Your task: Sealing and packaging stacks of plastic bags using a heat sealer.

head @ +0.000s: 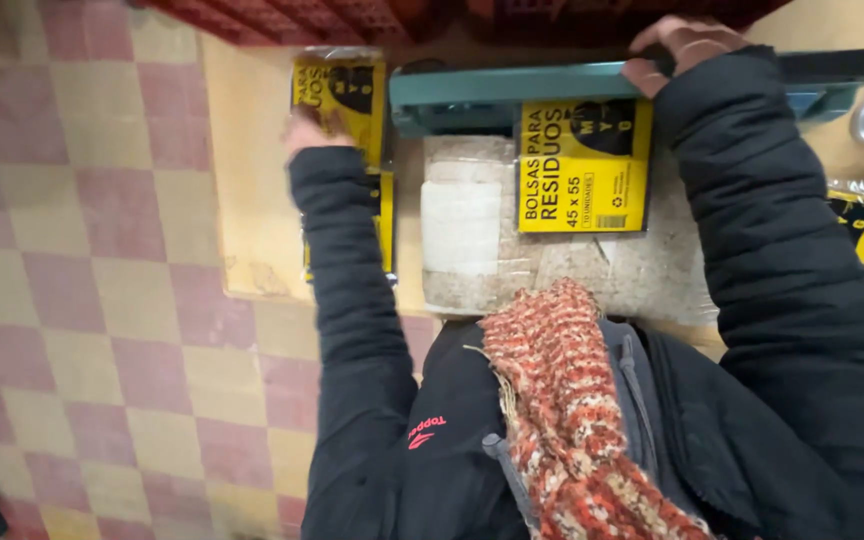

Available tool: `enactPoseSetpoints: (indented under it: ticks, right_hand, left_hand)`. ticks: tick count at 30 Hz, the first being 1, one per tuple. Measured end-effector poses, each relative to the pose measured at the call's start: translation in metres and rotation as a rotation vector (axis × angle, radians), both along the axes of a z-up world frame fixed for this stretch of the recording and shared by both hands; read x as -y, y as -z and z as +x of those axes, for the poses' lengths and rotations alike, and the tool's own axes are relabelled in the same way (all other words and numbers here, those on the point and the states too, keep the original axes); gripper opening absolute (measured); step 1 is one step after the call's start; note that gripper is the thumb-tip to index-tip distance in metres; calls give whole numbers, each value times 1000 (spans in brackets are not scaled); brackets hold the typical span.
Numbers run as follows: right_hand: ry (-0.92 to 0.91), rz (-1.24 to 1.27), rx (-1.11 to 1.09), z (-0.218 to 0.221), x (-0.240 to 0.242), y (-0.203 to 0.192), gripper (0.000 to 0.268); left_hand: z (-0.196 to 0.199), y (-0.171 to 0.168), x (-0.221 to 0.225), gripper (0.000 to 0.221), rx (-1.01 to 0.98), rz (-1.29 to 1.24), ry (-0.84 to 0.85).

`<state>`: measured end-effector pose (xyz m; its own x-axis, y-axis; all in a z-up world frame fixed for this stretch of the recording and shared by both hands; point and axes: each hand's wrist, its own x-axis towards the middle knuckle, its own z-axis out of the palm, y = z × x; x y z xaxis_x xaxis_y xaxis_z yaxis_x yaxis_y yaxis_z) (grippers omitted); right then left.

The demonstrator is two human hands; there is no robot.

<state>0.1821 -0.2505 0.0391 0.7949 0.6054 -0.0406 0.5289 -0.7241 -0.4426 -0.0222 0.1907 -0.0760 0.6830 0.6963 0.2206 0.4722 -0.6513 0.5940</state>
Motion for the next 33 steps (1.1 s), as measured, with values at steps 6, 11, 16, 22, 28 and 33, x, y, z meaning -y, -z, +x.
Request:
enactPoseSetpoints:
  ticks: [6, 11, 16, 22, 28, 33]
  right_hand:
    - [0, -56, 81, 0, -1, 3, 28]
    - [-14, 17, 60, 4, 5, 21, 28]
    - [33, 7, 21, 1, -6, 0, 29]
    - [15, -25, 57, 11, -3, 18, 29]
    - [-62, 16, 197, 17, 0, 24, 24]
    - [32, 477, -61, -3, 6, -20, 22]
  left_hand:
    - [7, 59, -124, 50, -510, 83, -97]
    - [10, 42, -135, 45, -770, -239, -54]
    - [-2, 23, -126, 33, -450, -189, 39]
    - [-6, -70, -60, 19, -183, 30, 42]
    - [-44, -175, 0, 14, -12, 159, 96]
    - [-90, -232, 27, 10, 103, 157, 85]
